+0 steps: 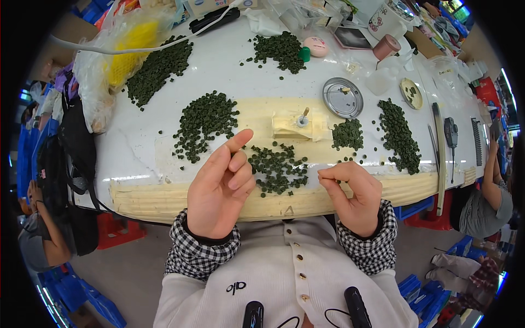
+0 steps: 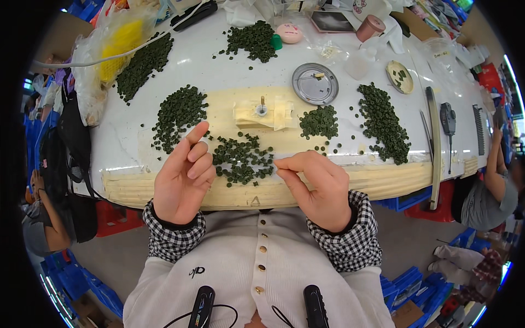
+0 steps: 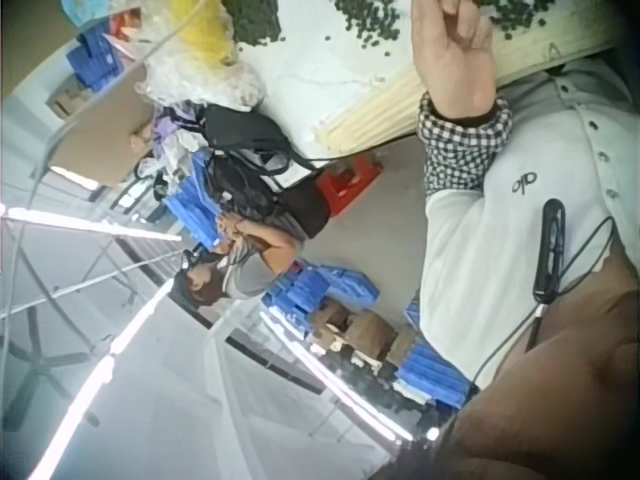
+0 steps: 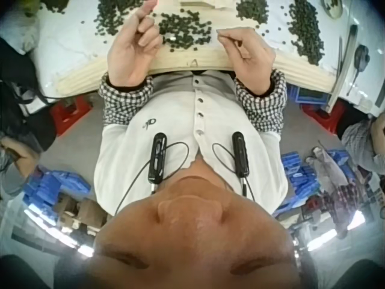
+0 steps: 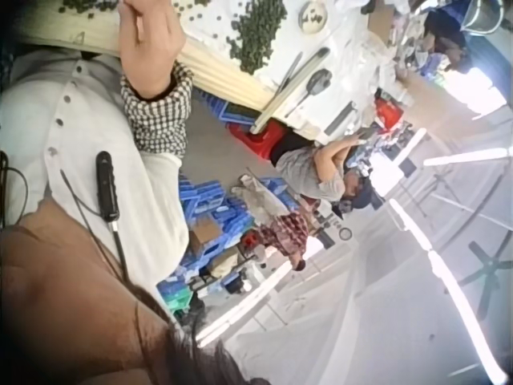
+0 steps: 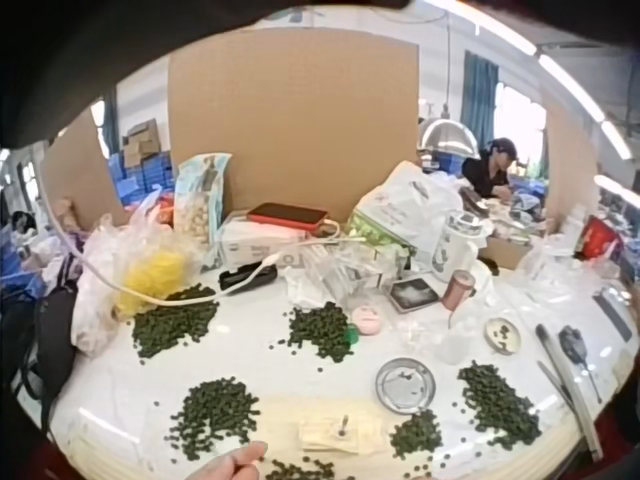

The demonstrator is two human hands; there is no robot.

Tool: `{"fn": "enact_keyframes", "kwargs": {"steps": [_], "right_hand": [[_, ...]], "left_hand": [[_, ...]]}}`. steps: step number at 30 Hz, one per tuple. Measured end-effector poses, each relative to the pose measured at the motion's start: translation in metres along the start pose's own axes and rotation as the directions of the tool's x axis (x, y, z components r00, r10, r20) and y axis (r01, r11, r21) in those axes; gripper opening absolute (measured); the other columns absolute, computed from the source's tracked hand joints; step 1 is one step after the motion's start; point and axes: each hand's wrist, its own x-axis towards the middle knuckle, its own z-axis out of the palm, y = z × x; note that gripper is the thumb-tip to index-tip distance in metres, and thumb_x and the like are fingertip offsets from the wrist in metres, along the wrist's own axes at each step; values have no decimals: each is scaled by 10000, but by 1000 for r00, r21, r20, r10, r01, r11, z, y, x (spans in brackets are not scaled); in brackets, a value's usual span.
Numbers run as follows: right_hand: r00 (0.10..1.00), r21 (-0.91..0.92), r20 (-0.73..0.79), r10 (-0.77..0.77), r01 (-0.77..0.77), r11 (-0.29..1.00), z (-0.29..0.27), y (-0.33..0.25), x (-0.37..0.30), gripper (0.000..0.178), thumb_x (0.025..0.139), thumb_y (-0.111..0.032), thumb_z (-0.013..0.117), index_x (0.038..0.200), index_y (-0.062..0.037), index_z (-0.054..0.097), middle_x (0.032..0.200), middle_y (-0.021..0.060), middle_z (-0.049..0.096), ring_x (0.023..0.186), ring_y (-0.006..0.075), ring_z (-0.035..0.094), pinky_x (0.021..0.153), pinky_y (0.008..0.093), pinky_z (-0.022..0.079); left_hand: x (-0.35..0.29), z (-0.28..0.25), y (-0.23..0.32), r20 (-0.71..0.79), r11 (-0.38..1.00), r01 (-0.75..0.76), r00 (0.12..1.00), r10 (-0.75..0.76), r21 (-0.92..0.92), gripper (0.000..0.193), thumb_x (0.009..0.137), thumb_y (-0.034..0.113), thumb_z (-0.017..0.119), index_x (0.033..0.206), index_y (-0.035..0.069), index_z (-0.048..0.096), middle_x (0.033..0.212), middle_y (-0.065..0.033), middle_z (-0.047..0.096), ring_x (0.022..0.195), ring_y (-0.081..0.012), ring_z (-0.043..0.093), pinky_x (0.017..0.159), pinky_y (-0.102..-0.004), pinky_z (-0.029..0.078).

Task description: Assembling small green plastic components onto a central fixture at a factory workstation.

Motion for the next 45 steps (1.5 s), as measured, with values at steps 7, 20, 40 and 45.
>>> {"fn": "enact_keyframes", "kwargs": {"steps": [7,20,40,45], "right_hand": [[936,670,163,311,-336,662,6,1,-4,163,852,36,623,1014,52,614,894,115,678,851,177,669,775,278,541],[874,830,388,291,-469,301,6,6,0,181,896,40,556,1073,62,580,995,167,669,916,208,669,841,312,553],[990,355,-34,138,-117,928,19,-8,9,176,773,18,689,945,-12,702,830,90,648,728,164,605,655,249,467],[990,348,-35,134,-114,931,21,-9,10,176,776,16,688,949,-13,703,822,90,643,730,165,607,651,253,473]], "left_hand": [[0,-2,-9,153,989,-22,988,-1,147,327,986,107,440,1297,15,480,987,-55,614,607,-37,381,579,-181,347],[8,-9,-27,223,975,65,968,-113,214,217,972,111,489,1126,-8,585,965,-105,673,537,-24,349,507,-170,330],[9,-14,-32,304,982,8,950,-65,186,192,927,61,563,1109,10,598,984,-99,672,604,-16,441,528,-176,340],[4,-6,-33,252,946,-103,967,23,308,208,876,-12,609,1083,4,608,1003,-101,673,840,-93,621,729,-205,484]]}}
